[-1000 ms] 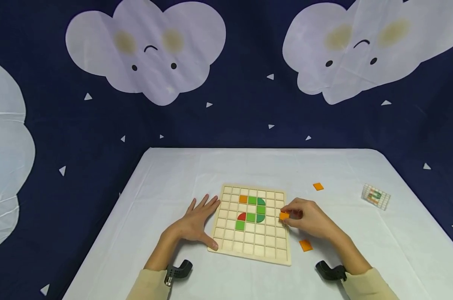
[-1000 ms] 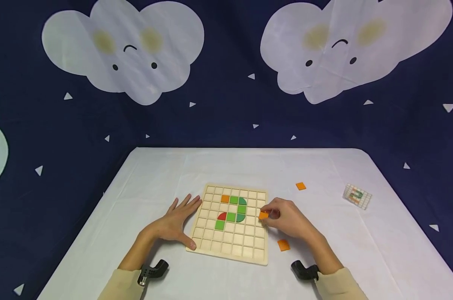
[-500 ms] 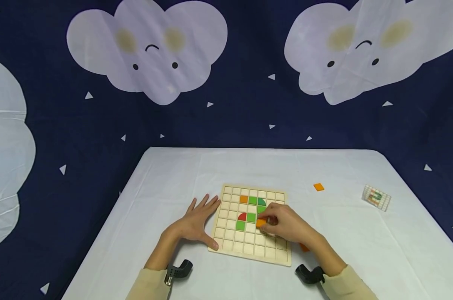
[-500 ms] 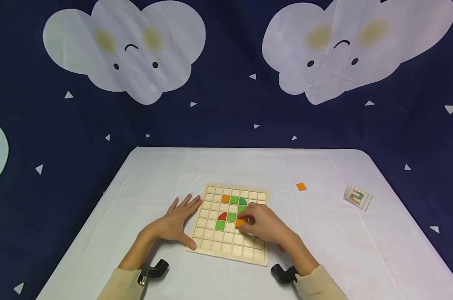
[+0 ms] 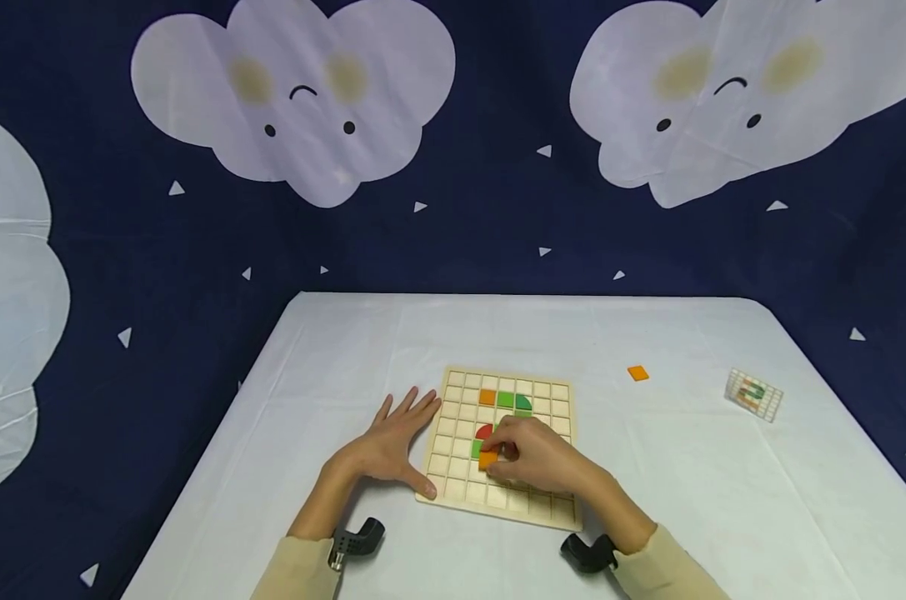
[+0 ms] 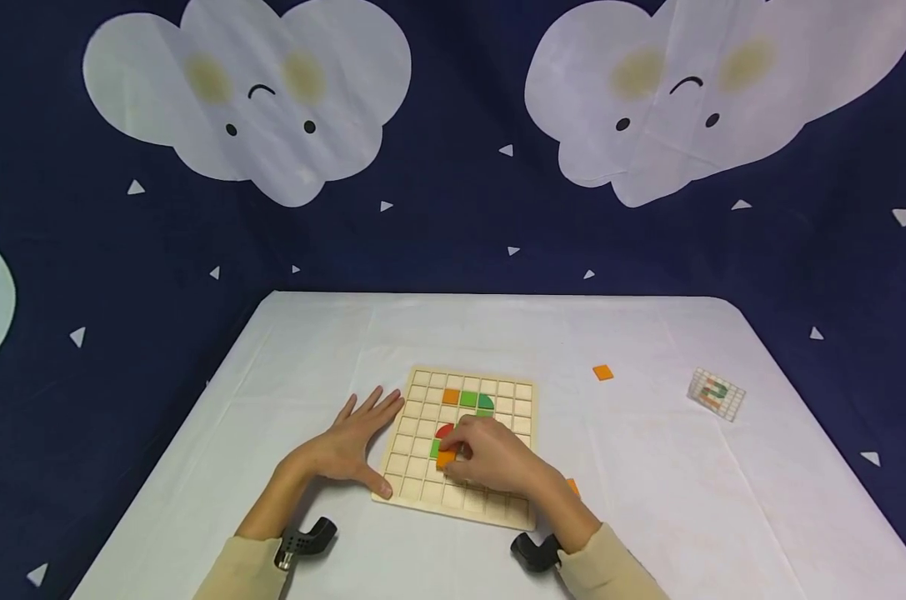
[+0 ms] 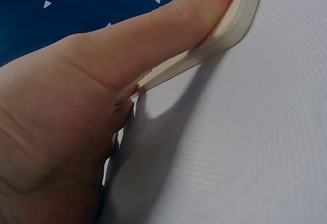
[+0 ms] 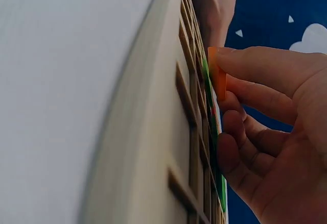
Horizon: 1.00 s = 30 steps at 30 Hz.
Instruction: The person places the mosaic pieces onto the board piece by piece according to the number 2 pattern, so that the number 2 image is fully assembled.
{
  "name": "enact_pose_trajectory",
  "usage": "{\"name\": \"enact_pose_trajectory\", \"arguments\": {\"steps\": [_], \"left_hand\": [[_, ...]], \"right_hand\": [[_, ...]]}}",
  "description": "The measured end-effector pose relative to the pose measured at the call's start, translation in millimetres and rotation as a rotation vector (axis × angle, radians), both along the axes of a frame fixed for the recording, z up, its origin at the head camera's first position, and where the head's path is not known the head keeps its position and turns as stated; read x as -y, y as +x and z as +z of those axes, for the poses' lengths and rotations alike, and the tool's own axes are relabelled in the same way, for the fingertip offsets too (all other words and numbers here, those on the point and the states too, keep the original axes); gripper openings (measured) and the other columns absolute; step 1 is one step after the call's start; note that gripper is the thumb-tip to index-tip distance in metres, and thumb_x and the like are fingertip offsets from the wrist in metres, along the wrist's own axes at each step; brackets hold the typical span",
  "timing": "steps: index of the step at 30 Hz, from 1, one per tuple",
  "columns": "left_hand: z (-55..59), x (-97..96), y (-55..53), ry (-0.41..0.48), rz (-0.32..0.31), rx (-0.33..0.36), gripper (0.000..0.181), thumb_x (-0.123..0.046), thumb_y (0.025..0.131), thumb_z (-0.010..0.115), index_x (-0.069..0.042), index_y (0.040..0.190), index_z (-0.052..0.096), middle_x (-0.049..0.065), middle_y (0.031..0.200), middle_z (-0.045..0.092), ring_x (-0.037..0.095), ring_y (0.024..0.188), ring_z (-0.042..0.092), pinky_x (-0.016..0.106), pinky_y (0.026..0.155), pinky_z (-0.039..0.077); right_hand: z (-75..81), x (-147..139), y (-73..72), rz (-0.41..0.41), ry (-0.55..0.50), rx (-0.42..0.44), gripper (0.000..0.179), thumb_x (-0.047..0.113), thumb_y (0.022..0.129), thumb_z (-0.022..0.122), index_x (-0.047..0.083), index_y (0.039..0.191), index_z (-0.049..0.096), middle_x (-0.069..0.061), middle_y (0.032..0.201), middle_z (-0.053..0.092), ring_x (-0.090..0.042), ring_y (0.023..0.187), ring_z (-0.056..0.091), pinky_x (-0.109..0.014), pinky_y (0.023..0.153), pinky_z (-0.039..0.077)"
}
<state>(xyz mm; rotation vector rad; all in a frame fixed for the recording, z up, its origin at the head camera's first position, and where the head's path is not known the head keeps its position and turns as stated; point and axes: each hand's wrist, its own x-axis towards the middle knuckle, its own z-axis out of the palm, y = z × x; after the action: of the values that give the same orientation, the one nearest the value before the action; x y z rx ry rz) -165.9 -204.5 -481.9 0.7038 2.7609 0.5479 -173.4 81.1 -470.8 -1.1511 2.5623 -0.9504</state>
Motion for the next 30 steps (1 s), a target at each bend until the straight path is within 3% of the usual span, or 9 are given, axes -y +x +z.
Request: {"name": "enact_pose_trajectory", "arguments": {"steps": [11, 19, 27, 30], "left_hand": [[-0.4, 1.6, -1.3, 0.010, 0.001, 0.003, 0.142, -0.079, 0.045, 0.076, -0.016, 0.156, 0.013, 0.001, 0.160, 0.007, 0.023, 0.145, -0.005, 0.049, 0.113, -0.007], [-2.0, 1.7, -0.8, 0.021, -0.009, 0.007, 0.141, -0.077, 0.046, 0.077, -0.015, 0.156, 0.012, 0.002, 0.160, 0.006, 0.024, 0.145, -0.006, 0.051, 0.113, -0.008], [-1.6, 0.4, -1.6, 0.006, -0.002, -0.001, 0.142, -0.078, 0.044, 0.076, -0.016, 0.156, 0.013, 0.001, 0.160, 0.007, 0.023, 0.145, -0.005, 0.050, 0.113, -0.008], [-1.7, 0.0, -2.0, 0.006, 0.002, -0.001, 0.143, -0.078, 0.043, 0.077, -0.016, 0.156, 0.013, 0.001, 0.160, 0.007, 0.023, 0.145, -0.005, 0.049, 0.113, -0.008]], "right_hand": [[0.4, 17, 8.1, 0.005, 0.071, -0.061, 0.016, 0.030, 0.083, 0.075, 0.023, 0.097, 0.071, 0.011, 0.084, 0.056, -0.007, 0.071, 0.050, -0.023, 0.063, 0.044], [-2.2, 20, 12.4, -0.003, 0.111, -0.092, 0.021, 0.039, 0.081, 0.077, 0.026, 0.097, 0.072, 0.018, 0.094, 0.056, -0.005, 0.085, 0.051, -0.029, 0.077, 0.048], [0.8, 3, 9.1, -0.018, 0.086, -0.086, 0.022, 0.037, 0.083, 0.075, 0.023, 0.100, 0.072, 0.013, 0.086, 0.055, -0.007, 0.073, 0.050, -0.023, 0.065, 0.045], [2.3, -10, 7.4, -0.044, 0.072, -0.082, 0.022, 0.034, 0.083, 0.075, 0.022, 0.101, 0.072, 0.013, 0.085, 0.056, -0.007, 0.075, 0.052, -0.023, 0.066, 0.044]]}}
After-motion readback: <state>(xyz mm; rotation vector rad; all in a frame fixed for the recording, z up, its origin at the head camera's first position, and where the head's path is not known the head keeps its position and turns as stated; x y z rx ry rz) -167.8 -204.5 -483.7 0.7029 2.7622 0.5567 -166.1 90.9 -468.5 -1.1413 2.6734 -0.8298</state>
